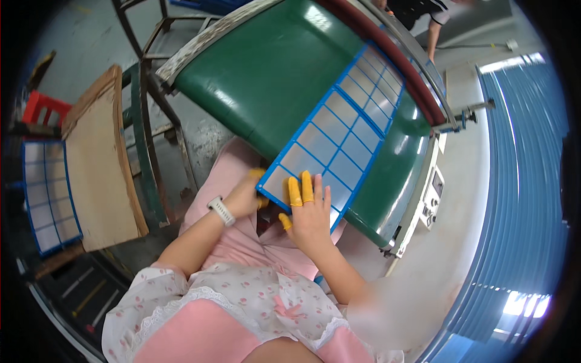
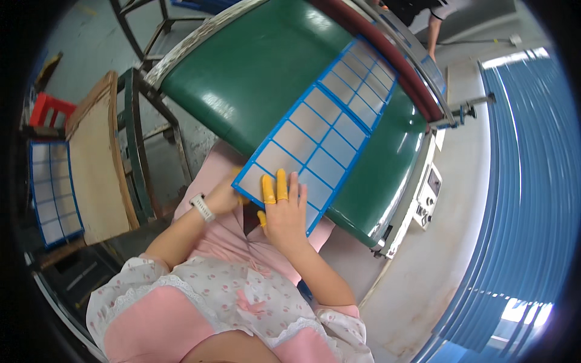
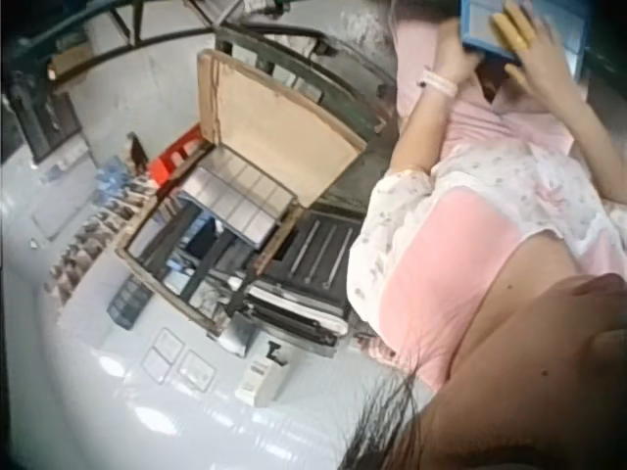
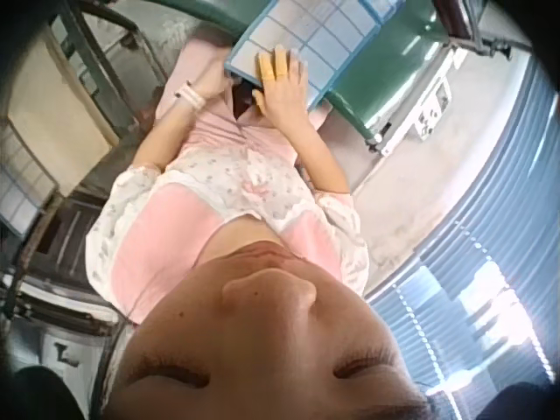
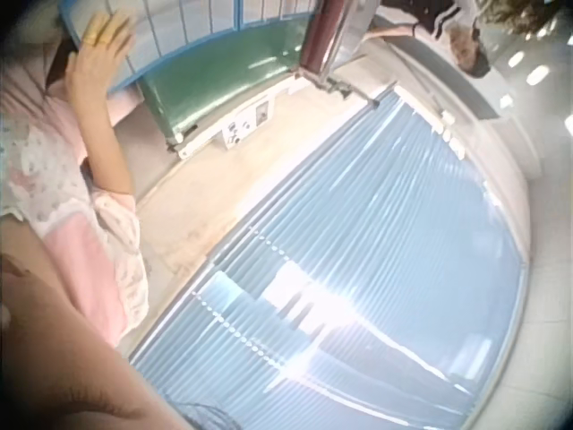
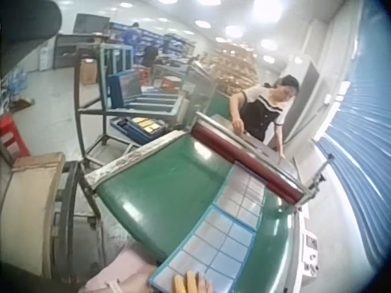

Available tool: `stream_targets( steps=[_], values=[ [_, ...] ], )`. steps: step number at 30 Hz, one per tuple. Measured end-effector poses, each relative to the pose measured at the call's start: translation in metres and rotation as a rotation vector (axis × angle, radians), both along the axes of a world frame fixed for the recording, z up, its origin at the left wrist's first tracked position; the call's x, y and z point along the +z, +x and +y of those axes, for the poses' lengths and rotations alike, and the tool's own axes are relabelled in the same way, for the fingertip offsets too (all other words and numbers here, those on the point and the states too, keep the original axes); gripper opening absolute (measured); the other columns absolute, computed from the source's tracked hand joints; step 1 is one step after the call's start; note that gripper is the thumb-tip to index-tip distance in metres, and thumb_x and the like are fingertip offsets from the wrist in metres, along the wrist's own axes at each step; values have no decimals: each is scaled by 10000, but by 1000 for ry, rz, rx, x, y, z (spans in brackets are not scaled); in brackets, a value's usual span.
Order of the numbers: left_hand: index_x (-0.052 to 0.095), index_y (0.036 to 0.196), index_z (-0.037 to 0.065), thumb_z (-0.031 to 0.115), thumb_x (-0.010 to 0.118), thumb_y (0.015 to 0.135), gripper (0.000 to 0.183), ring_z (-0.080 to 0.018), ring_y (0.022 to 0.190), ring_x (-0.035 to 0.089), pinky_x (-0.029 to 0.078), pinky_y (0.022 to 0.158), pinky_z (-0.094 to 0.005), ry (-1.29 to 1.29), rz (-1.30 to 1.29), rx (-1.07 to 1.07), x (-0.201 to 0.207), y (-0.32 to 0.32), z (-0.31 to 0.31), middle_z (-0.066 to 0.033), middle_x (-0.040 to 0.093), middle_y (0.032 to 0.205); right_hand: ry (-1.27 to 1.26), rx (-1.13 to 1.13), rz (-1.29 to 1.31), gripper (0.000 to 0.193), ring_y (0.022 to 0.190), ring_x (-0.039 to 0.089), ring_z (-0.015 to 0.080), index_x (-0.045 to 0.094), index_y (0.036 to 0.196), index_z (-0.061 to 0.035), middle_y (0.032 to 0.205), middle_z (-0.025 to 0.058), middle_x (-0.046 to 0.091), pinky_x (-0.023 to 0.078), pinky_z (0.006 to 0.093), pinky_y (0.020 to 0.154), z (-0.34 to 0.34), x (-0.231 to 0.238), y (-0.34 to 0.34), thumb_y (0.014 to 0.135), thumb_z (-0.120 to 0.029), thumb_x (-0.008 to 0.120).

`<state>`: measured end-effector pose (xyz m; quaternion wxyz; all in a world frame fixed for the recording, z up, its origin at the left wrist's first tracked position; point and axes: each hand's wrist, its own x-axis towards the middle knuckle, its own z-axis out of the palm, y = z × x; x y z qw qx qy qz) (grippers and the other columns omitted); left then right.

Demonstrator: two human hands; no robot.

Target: Assembling blue-framed mesh filters on a conveyor belt by stacking or placing components.

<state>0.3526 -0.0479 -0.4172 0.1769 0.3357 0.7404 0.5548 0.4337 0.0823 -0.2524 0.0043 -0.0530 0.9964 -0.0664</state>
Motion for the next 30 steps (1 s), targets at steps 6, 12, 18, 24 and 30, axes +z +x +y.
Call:
stream_targets(
  steps=[6, 12, 18, 24, 30],
  values=[
    [442, 1095, -19, 213, 707, 608, 602, -353, 992, 435, 350, 860, -347, 212, -105, 312, 39, -30, 10, -213, 474, 1081, 60, 42, 28, 656, 1143, 319, 384, 395, 1159, -24, 1203, 193, 378, 218, 501, 946, -5, -4, -3, 538, 1, 605],
    [599, 888, 26, 129, 660, 655, 262, -315, 854, 519, 414, 772, -336, 266, -293, 227, 19, -31, 14, -150, 571, 940, 81, 96, -60, 580, 1154, 302, 393, 460, 1111, -36, 1207, 206, 371, 238, 526, 929, 2, -4, -1, 549, -26, 602],
    [648, 778, 97, 132, 647, 672, 111, -236, 778, 551, 406, 713, -316, 284, 37, 281, 0, -37, 13, -70, 610, 800, 92, 153, 20, 571, 1160, 310, 387, 469, 1117, -39, 1219, 201, 374, 265, 517, 923, 8, -9, -2, 557, 13, 564],
    [654, 774, 122, 187, 672, 648, 143, -214, 759, 541, 372, 721, -337, 235, 78, 227, 8, -32, 6, -58, 606, 789, 137, 145, 38, 550, 1164, 312, 379, 457, 1129, -21, 1235, 198, 362, 263, 514, 924, 15, -13, -7, 586, 38, 524],
    [611, 889, 50, 216, 722, 603, 349, -207, 829, 548, 401, 766, -323, 283, -143, 360, 27, -7, -10, -110, 588, 911, 199, 99, -76, 532, 1188, 276, 369, 420, 1160, -17, 1247, 197, 349, 204, 529, 938, 13, -9, -12, 649, -56, 562]
  ],
)
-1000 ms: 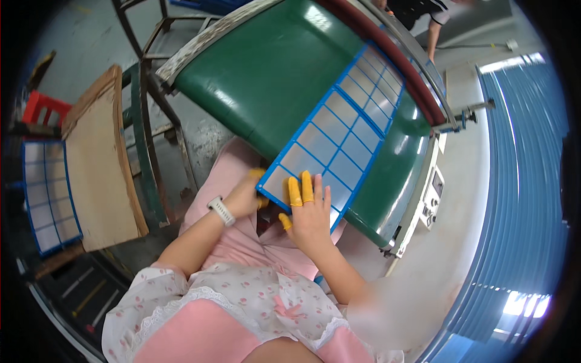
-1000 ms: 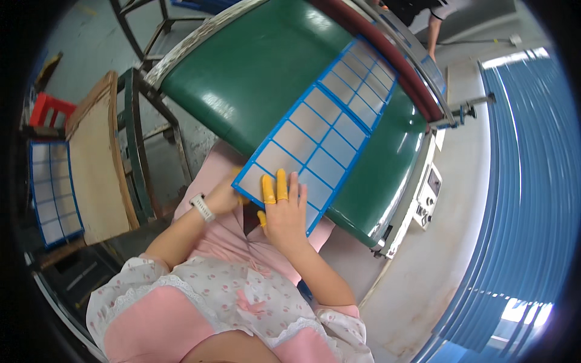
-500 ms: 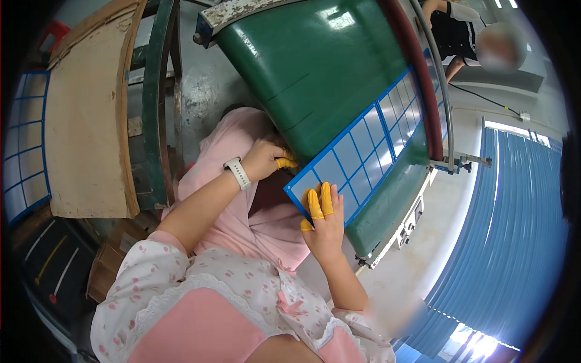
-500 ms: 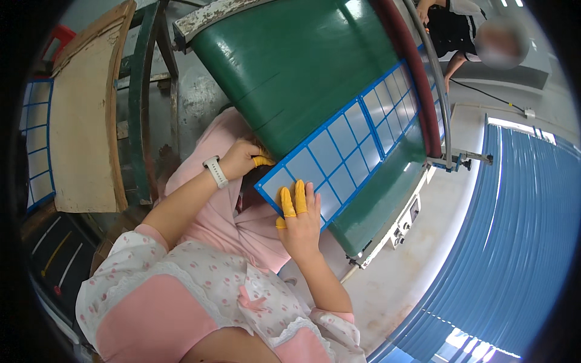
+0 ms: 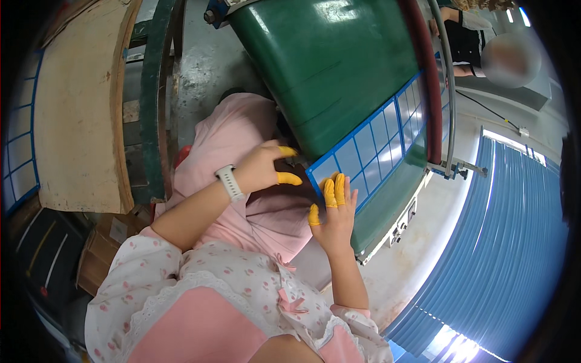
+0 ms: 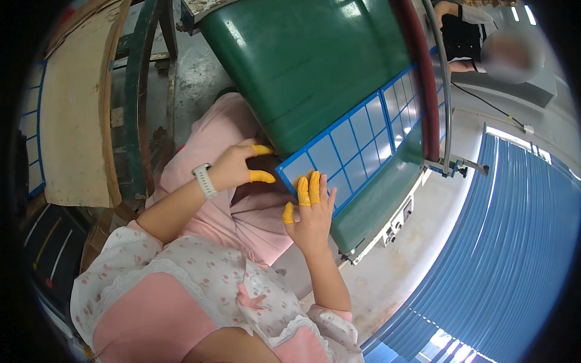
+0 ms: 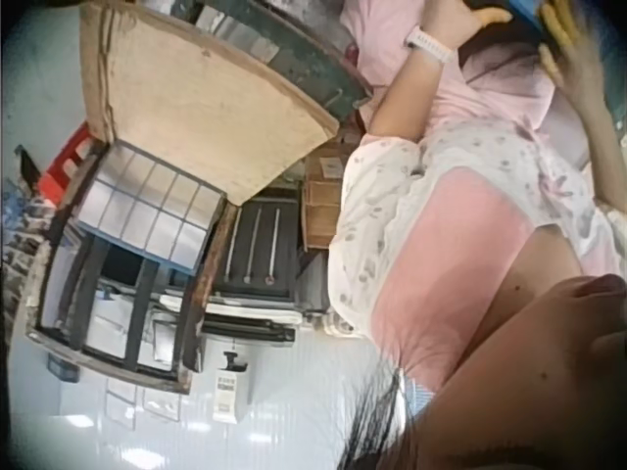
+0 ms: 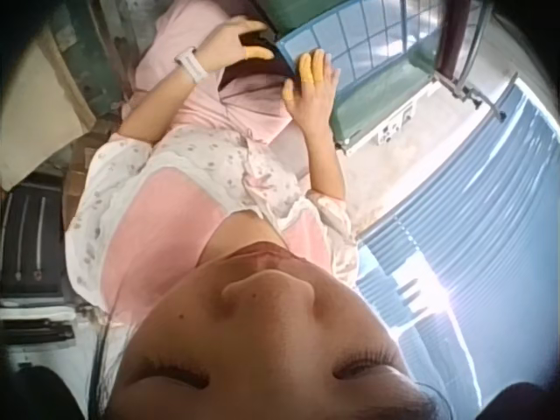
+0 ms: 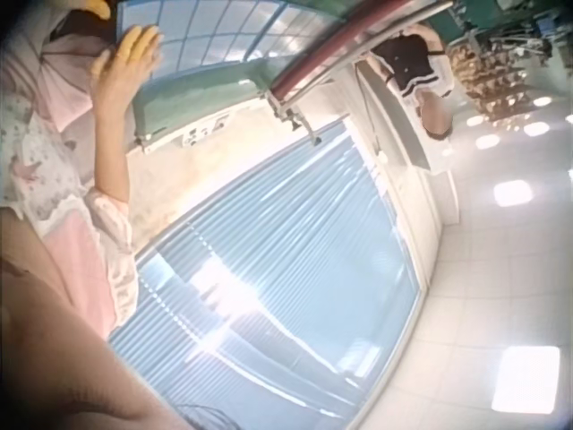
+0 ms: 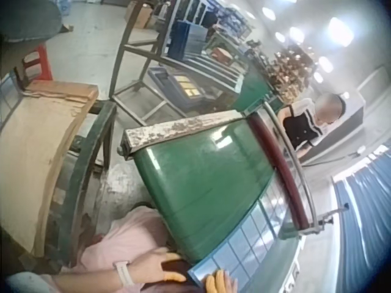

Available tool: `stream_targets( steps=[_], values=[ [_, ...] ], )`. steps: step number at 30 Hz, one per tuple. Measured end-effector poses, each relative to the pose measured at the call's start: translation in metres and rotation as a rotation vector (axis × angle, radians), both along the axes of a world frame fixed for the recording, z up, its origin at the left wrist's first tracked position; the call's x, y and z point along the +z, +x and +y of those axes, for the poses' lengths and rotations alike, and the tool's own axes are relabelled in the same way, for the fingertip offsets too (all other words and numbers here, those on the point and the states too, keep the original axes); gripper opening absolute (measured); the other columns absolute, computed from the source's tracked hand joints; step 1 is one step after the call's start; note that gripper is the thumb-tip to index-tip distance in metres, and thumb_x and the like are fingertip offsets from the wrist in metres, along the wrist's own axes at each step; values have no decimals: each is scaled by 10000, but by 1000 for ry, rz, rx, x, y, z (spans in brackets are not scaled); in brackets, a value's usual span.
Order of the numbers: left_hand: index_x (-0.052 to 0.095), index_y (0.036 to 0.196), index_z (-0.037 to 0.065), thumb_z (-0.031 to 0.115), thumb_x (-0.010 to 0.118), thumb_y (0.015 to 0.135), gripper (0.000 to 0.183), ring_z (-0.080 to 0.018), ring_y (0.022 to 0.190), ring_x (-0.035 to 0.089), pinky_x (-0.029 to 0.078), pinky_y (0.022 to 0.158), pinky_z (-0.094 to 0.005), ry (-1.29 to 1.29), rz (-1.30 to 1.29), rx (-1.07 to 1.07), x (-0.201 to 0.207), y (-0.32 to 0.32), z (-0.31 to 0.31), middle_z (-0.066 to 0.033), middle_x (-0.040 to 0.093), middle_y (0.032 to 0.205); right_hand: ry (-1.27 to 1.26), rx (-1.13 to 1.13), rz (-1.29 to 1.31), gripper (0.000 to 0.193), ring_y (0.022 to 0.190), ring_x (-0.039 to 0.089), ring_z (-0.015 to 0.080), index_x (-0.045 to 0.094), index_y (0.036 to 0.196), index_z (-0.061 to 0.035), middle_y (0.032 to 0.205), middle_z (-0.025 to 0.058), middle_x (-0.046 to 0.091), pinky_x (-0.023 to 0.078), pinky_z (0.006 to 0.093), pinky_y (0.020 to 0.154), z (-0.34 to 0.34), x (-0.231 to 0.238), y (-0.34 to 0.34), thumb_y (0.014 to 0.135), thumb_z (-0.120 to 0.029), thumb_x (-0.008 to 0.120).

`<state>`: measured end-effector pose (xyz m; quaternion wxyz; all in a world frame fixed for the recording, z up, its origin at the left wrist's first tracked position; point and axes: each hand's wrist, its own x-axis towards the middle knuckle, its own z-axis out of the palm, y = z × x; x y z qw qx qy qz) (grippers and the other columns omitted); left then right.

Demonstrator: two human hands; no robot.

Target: Assembling blue-framed mesh filters on a conveyor belt by stacking or placing components.

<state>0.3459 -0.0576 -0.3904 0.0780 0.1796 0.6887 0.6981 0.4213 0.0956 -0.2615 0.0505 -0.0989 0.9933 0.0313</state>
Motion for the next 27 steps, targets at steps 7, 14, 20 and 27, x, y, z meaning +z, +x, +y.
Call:
stream_targets(
  steps=[7, 14, 20, 27],
  values=[
    [541, 972, -26, 41, 598, 730, 257, -155, 892, 542, 404, 807, -254, 39, -309, 350, 33, 7, -74, -104, 575, 964, -63, 0, 35, 601, 1202, 255, 358, 403, 1162, -8, 1247, 191, 348, 150, 534, 944, 4, 1, -9, 671, -277, 622],
    [513, 1023, -26, 15, 517, 792, 235, -190, 939, 524, 385, 840, -281, 131, 149, 642, 111, 32, -123, -129, 559, 999, -71, -57, 24, 607, 1221, 207, 350, 357, 1188, -21, 1271, 182, 315, 108, 540, 956, 14, -8, -10, 696, -271, 610],
    [536, 1013, -11, 168, 608, 731, 341, -278, 895, 530, 409, 773, -351, -1408, 43, 1494, 82, 58, -275, -163, 548, 993, -46, -67, 72, 517, 1222, 203, 343, 381, 1152, -26, 1267, 178, 320, 103, 527, 966, 24, -19, -5, 734, -260, 576],
    [571, 989, 76, 452, 484, 752, 453, -285, 887, 533, 457, 692, -394, -2275, -152, 1513, 94, 121, -382, -170, 554, 955, -60, -60, 71, 454, 1196, 245, 355, 414, 1110, -22, 1239, 208, 339, 123, 506, 970, 18, -25, -14, 735, -226, 569]
  ],
)
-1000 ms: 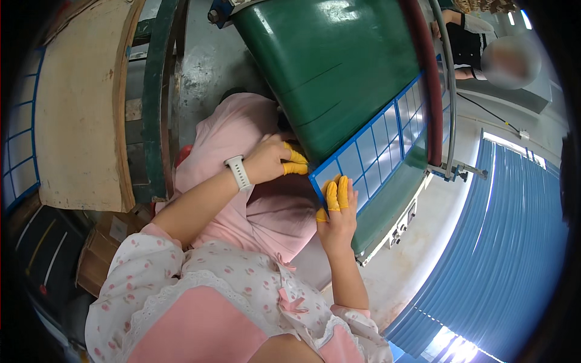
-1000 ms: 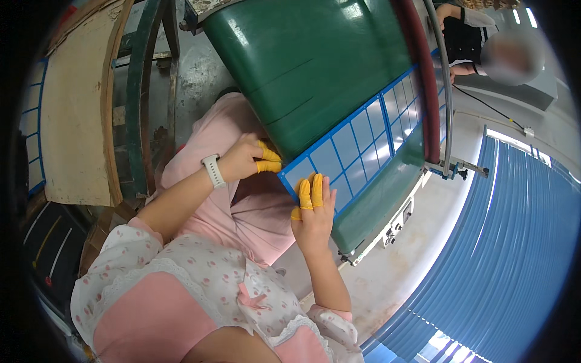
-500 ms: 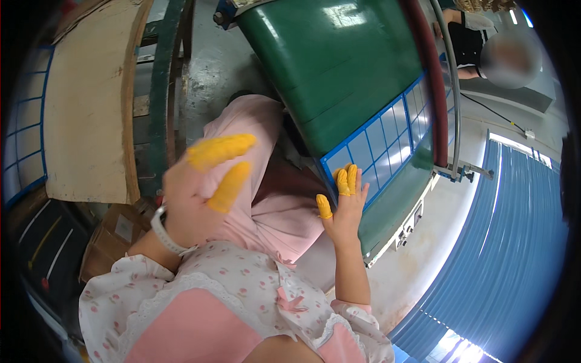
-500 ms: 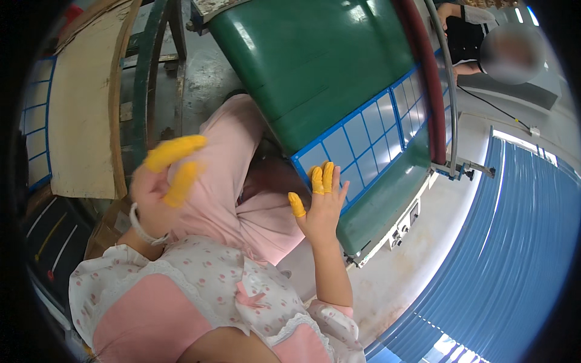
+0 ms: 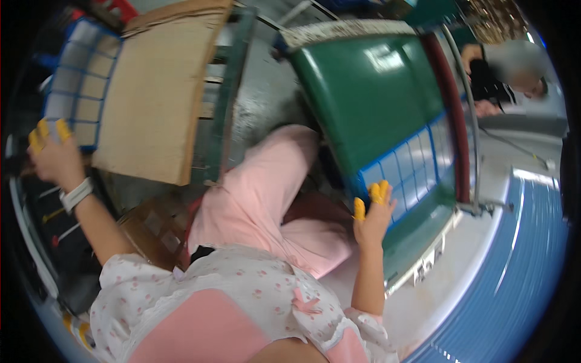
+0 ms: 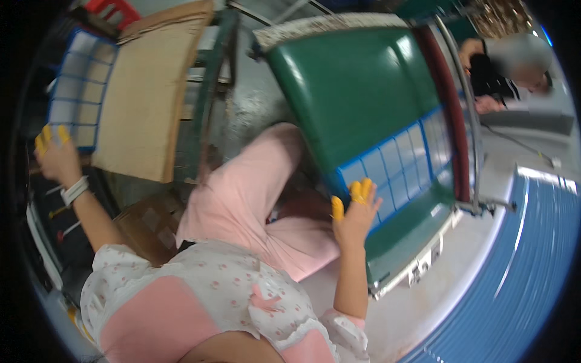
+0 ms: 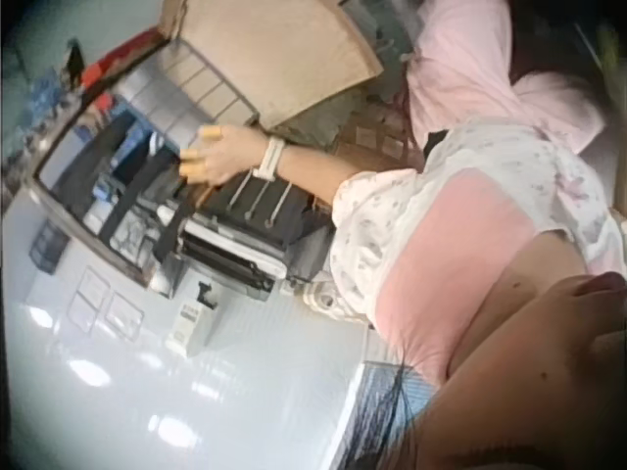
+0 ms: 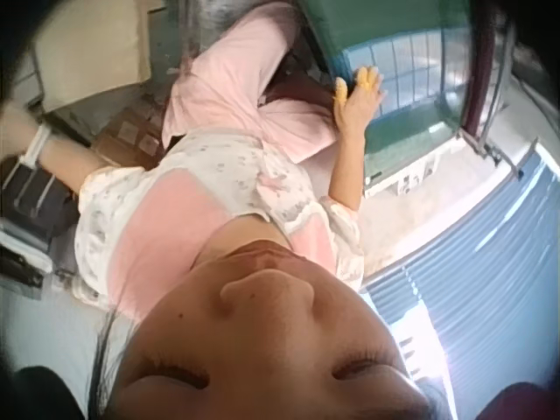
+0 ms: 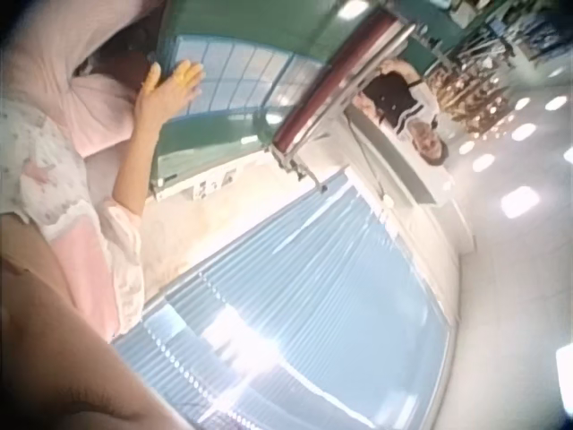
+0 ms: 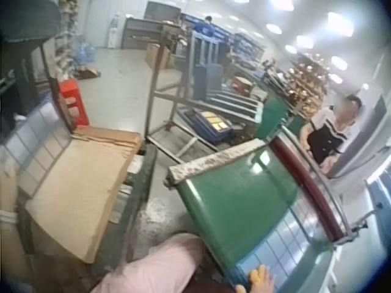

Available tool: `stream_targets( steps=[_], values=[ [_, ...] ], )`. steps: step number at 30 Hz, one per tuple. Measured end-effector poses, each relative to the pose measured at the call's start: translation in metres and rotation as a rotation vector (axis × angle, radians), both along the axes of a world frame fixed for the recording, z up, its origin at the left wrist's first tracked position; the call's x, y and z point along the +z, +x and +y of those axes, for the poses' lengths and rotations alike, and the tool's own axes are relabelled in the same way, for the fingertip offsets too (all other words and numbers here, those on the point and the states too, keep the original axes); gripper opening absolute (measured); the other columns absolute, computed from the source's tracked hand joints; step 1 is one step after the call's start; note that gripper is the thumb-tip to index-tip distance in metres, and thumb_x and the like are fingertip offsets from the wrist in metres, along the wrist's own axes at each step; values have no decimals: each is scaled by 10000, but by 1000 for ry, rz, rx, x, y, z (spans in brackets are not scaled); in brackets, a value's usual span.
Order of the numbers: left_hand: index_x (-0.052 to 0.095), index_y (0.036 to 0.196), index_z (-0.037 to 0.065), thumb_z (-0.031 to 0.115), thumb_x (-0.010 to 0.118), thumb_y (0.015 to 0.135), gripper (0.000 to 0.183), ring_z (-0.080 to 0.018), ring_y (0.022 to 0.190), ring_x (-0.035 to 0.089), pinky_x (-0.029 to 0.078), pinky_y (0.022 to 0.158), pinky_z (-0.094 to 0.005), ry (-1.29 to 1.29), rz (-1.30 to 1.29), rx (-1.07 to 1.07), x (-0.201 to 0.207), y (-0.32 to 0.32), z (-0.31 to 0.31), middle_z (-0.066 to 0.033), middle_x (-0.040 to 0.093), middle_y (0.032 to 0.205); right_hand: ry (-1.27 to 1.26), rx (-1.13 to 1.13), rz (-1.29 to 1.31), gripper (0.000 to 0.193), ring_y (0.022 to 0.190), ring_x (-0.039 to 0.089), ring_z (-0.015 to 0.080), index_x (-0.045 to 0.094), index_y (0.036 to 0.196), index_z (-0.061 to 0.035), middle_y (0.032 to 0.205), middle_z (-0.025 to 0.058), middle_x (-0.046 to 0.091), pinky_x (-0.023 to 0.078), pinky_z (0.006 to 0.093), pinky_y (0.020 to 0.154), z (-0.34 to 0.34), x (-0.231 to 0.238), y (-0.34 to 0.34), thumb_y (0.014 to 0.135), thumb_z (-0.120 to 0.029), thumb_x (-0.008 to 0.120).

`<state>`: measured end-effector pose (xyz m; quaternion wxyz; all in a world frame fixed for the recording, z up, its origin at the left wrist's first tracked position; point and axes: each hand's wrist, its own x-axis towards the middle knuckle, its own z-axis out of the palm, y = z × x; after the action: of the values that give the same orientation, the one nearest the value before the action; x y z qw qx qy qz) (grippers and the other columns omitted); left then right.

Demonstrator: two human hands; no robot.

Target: Assembling blue-framed mesh filters on a conveyor belt by stacking or placing components.

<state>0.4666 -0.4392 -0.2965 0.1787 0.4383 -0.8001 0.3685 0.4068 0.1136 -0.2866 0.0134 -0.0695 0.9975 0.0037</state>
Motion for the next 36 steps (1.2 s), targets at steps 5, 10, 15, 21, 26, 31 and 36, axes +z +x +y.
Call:
stream_targets(
  steps=[5, 10, 15, 21, 26, 31, 36],
  values=[
    [564, 982, 63, 290, 510, 763, 320, -285, 1055, 403, 362, 780, -439, 257, 126, -218, -35, -19, 16, -124, 494, 1075, -16, -54, 59, 395, 1191, 247, 362, 439, 1078, -1, 1236, 221, 341, 134, 490, 974, 11, 0, 9, 733, -151, 559],
    [559, 958, -8, 228, 534, 762, 307, -310, 1158, 319, 261, 917, -489, 281, 217, -191, -49, -16, 11, -182, 464, 1121, -5, -14, 103, 376, 1207, 224, 347, 417, 1094, 45, 1250, 213, 326, 127, 468, 992, 10, -3, 10, 766, -110, 517],
    [571, 937, 1, 216, 518, 765, 281, -310, 1126, 359, 257, 921, -498, 232, 196, -23, -20, -18, -25, -176, 484, 1096, 24, -43, 82, 405, 1211, 212, 345, 387, 1140, 54, 1260, 208, 315, 119, 467, 993, 9, -4, 9, 792, -127, 488],
    [609, 814, 60, 286, 507, 742, 258, -260, 873, 536, 399, 761, -424, 163, 197, -55, -17, -27, -44, -112, 591, 841, -83, -112, 172, 455, 1200, 228, 359, 319, 1207, 19, 1263, 206, 307, 120, 485, 982, 6, -11, 36, 830, -208, 434],
    [607, 803, 57, 374, 491, 753, 341, -321, 734, 585, 468, 626, -415, 241, 269, -61, -24, -22, -62, -168, 599, 785, -259, -92, 198, 488, 1201, 241, 347, 305, 1220, 9, 1269, 167, 320, 121, 487, 980, 0, -17, 65, 843, -279, 418],
    [609, 864, 98, 507, 477, 730, 451, -330, 794, 575, 441, 654, -446, 228, 152, 9, 11, -42, -42, -133, 598, 865, -409, -216, 280, 443, 1208, 258, 319, 355, 1200, -16, 1260, 134, 350, 107, 491, 982, -2, -18, 90, 845, -274, 420],
    [577, 917, 70, 356, 491, 766, 335, -348, 818, 550, 433, 681, -429, 503, 118, -274, -9, -52, -80, -178, 586, 837, -513, -214, 392, 333, 1156, 348, 310, 477, 1094, -25, 1173, 120, 448, 125, 514, 970, 2, -16, 105, 839, -234, 438]
  ],
)
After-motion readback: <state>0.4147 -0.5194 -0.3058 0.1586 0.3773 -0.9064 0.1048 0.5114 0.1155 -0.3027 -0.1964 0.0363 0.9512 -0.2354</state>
